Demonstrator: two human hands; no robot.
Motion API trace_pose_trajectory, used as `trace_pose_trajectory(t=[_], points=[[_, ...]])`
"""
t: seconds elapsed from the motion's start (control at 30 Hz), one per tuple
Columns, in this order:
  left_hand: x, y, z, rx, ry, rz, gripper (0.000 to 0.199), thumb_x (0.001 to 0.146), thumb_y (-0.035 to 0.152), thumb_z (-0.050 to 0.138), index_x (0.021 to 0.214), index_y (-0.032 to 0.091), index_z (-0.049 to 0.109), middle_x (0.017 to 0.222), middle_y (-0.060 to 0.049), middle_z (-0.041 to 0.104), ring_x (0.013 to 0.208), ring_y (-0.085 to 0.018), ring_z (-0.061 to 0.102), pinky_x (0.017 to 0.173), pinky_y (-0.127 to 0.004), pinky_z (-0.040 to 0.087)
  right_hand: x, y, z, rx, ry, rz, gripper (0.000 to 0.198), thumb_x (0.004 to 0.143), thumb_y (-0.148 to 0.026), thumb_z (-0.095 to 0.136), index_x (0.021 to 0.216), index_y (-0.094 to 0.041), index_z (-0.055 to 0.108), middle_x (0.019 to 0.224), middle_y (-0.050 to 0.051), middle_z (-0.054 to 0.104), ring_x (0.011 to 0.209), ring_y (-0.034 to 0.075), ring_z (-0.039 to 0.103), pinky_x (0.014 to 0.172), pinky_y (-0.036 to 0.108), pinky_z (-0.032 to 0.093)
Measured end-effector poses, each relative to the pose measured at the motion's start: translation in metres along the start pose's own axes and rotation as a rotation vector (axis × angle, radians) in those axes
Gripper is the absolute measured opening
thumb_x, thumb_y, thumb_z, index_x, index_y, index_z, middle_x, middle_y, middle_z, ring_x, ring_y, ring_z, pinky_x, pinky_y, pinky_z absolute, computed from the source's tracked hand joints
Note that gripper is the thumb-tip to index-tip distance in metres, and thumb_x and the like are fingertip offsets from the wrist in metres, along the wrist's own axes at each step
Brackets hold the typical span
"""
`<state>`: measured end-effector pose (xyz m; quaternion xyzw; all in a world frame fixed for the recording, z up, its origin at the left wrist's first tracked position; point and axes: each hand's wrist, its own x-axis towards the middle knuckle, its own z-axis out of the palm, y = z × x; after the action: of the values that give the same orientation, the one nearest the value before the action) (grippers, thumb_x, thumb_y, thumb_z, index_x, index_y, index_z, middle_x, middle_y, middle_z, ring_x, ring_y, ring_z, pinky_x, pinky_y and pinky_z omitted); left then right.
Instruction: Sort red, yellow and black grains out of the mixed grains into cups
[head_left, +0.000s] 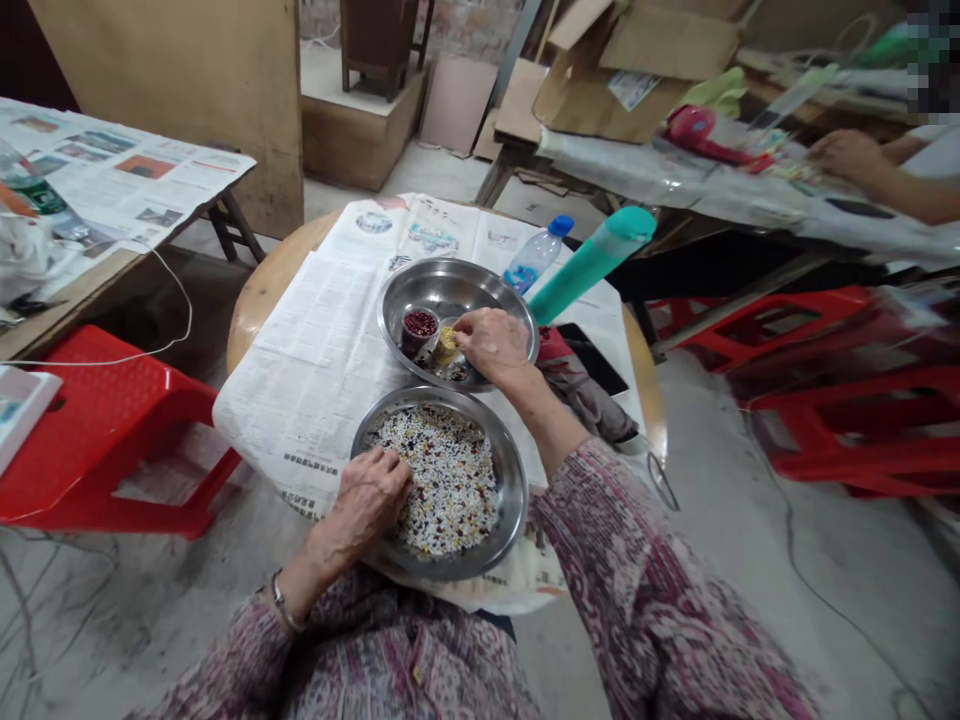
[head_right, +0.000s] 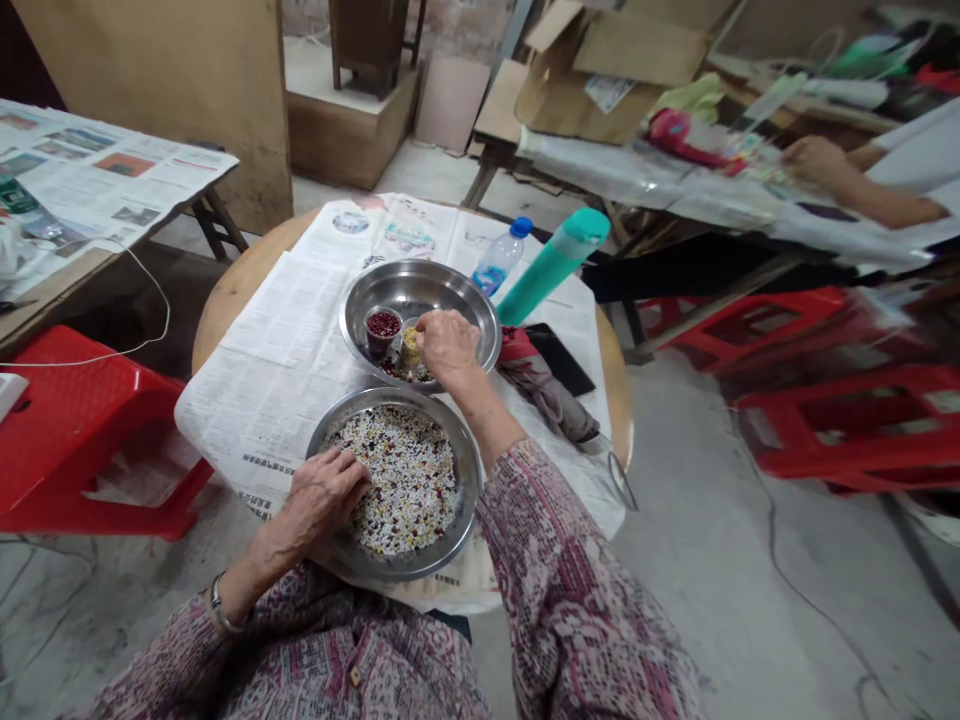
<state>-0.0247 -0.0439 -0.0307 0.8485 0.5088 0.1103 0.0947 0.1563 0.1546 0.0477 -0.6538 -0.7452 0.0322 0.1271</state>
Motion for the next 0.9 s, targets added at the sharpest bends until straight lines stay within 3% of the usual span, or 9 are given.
trace_pose_trajectory(t=[0.2, 0.53, 0.67, 0.8, 0.9], points=[[-0.001, 0.001, 0.001, -0.021, -0.014, -0.009, 0.011, 0.099, 0.024, 0.057, 0.091, 0.019, 0.063, 0.093, -0.005, 0.065, 0.091, -0.023, 0.058, 0.080, -0.036, 0.048, 0.008, -0.002, 0.006, -0.087, -0.102, -0.004, 0.026, 0.083, -0.024, 0.060, 0.100, -0.022, 0.080, 0.094, 0.013, 0.076, 0.089, 0.026, 0.066, 0.075, 0.037, 0.046], [0.002, 0.002, -0.004, -0.022, -0.092, -0.029, 0.017, 0.101, 0.027, 0.052, 0.094, 0.019, 0.064, 0.096, -0.005, 0.066, 0.094, -0.023, 0.058, 0.081, -0.036, 0.050, -0.003, -0.008, -0.005, 0.001, 0.026, 0.025, 0.022, 0.086, -0.023, 0.057, 0.094, -0.023, 0.078, 0.094, 0.009, 0.077, 0.086, 0.024, 0.067, 0.074, 0.036, 0.046], [0.001, 0.001, -0.004, -0.026, -0.068, -0.014, 0.017, 0.102, 0.025, 0.049, 0.094, 0.020, 0.064, 0.095, -0.005, 0.065, 0.093, -0.023, 0.057, 0.080, -0.036, 0.050, -0.053, -0.004, -0.009, 0.197, 0.044, -0.134, 0.019, 0.089, -0.024, 0.056, 0.093, -0.021, 0.074, 0.089, 0.007, 0.075, 0.081, 0.020, 0.065, 0.073, 0.034, 0.045], [-0.002, 0.001, -0.006, -0.023, -0.036, -0.015, 0.015, 0.099, 0.015, 0.048, 0.101, 0.019, 0.062, 0.099, -0.006, 0.064, 0.096, -0.023, 0.057, 0.082, -0.036, 0.050, -0.140, -0.005, 0.008, 0.292, -0.215, -0.429, 0.014, 0.089, -0.016, 0.057, 0.089, -0.021, 0.070, 0.089, 0.004, 0.072, 0.086, 0.018, 0.064, 0.078, 0.031, 0.047], [-0.002, 0.002, -0.008, -0.053, -0.001, -0.027, 0.023, 0.096, 0.009, 0.049, 0.113, 0.019, 0.060, 0.105, -0.006, 0.065, 0.100, -0.023, 0.058, 0.087, -0.036, 0.051, -0.192, -0.012, 0.028, 0.224, -0.384, -0.584, 0.013, 0.088, -0.012, 0.059, 0.089, -0.021, 0.069, 0.089, 0.004, 0.071, 0.087, 0.018, 0.063, 0.076, 0.029, 0.047]])
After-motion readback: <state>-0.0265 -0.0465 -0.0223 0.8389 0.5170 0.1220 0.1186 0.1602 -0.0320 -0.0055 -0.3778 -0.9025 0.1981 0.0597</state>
